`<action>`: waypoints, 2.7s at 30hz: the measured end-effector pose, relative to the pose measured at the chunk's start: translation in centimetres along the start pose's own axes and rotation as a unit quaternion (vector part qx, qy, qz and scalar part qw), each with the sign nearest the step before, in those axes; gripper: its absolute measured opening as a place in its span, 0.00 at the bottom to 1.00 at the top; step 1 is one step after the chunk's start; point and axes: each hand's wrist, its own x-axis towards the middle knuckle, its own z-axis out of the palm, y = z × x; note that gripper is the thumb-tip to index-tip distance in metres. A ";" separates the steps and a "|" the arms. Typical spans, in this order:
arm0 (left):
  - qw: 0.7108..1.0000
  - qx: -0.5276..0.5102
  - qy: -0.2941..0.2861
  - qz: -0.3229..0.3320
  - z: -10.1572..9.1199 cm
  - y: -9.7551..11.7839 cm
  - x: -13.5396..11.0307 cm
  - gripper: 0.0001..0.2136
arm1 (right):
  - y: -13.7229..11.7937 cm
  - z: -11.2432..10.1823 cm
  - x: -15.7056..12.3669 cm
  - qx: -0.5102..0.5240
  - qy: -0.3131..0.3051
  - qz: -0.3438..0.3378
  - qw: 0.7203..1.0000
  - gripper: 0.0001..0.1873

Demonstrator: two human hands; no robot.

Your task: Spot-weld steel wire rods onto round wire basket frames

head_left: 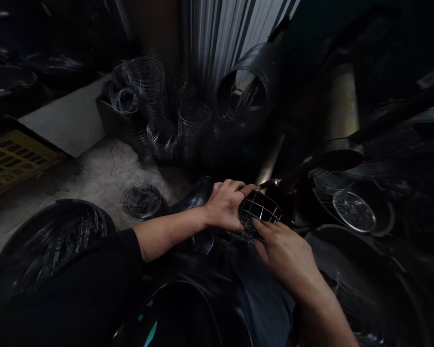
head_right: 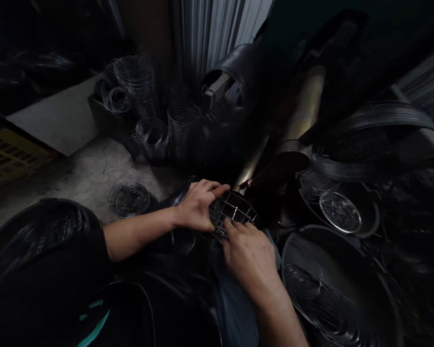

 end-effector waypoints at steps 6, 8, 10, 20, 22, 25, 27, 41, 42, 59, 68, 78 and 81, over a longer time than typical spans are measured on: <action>1.000 -0.008 0.001 -0.012 0.0 -0.1 0.5 0.44 | 0.5 2.0 -0.6 0.025 0.142 -0.080 0.986 0.14; 1.000 -0.017 0.000 -0.012 0.2 -0.2 0.9 0.45 | 1.0 2.3 -0.4 0.059 0.190 -0.095 0.975 0.14; 1.000 -0.025 0.007 -0.011 0.3 -0.3 1.4 0.44 | 1.6 2.4 0.0 0.074 0.216 -0.104 0.968 0.13; 0.999 -0.037 0.020 -0.022 0.1 -0.2 2.5 0.42 | 2.4 1.7 0.9 0.065 0.241 -0.126 0.960 0.12; 0.999 -0.041 0.024 -0.019 -0.1 -0.1 2.4 0.42 | 2.1 1.5 0.7 0.041 0.243 -0.118 0.962 0.13; 0.999 -0.039 0.022 -0.024 -0.2 -0.2 3.0 0.42 | 2.3 1.1 1.2 0.029 0.252 -0.116 0.960 0.13; 0.999 -0.036 0.019 -0.034 -0.2 -0.3 3.7 0.42 | 2.9 0.9 1.8 0.028 0.255 -0.119 0.959 0.13; 0.997 -0.049 -0.026 -0.058 0.2 -1.0 5.7 0.42 | 4.2 0.2 3.3 0.024 0.249 -0.110 0.962 0.11; 0.997 -0.046 -0.024 -0.056 0.2 -1.0 5.7 0.42 | 4.2 0.2 3.2 0.025 0.251 -0.109 0.961 0.11; 0.998 -0.032 -0.015 -0.061 -0.1 -1.0 7.0 0.40 | 5.1 0.7 4.1 0.032 0.262 -0.089 0.960 0.12; 0.997 -0.019 -0.016 -0.067 -0.2 -1.4 8.3 0.38 | 5.4 0.5 4.8 0.043 0.280 -0.062 0.957 0.12; 0.996 -0.025 -0.019 -0.089 0.0 -1.7 10.8 0.43 | 4.5 1.6 1.4 0.152 0.385 0.134 0.900 0.14; 0.995 -0.033 -0.033 -0.093 -0.4 -1.5 10.7 0.42 | 6.1 2.3 1.6 0.178 0.399 0.199 0.877 0.16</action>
